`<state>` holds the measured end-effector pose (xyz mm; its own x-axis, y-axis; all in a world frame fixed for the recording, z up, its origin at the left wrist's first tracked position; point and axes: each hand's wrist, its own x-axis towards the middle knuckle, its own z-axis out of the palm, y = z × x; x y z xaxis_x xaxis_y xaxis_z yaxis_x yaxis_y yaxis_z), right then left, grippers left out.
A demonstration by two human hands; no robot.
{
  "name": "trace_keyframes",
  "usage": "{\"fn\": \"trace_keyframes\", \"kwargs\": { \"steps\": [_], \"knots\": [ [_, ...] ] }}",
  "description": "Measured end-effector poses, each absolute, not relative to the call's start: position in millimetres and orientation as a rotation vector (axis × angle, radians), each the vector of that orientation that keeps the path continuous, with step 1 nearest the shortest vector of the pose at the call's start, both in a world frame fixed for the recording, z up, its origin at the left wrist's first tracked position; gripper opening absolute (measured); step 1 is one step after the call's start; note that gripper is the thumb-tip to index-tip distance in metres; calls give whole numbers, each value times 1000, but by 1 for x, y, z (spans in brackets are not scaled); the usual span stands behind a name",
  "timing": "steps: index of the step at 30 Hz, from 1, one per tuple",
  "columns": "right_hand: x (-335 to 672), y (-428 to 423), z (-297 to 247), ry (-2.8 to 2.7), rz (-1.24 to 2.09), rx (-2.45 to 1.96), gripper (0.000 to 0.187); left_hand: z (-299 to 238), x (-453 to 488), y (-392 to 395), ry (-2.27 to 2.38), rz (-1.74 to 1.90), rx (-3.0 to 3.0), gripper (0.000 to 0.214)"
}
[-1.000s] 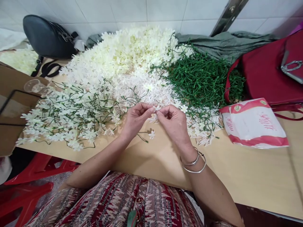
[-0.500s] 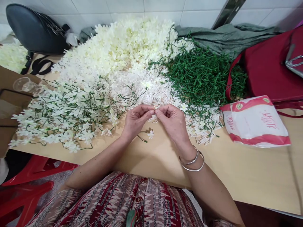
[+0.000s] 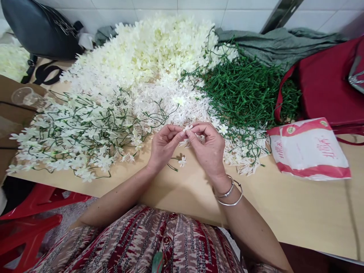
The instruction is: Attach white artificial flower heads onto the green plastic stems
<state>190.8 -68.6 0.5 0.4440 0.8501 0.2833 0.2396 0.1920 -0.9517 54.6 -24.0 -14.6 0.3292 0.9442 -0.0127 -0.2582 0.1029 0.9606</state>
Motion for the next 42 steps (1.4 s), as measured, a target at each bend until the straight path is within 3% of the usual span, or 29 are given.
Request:
{"fn": "trace_keyframes", "kwargs": {
  "steps": [14,30,42],
  "knots": [
    [189,-70,0,-1110,474,-1316,7,-6,50,-22,747,961,1290,43],
    [188,-70,5,-973,798,-1256,9,-4,47,-15,644,960,1206,46],
    [188,-70,2,-1028,673,-1332,11,-5,47,-26,885,1181,1516,25]
  ]
}}
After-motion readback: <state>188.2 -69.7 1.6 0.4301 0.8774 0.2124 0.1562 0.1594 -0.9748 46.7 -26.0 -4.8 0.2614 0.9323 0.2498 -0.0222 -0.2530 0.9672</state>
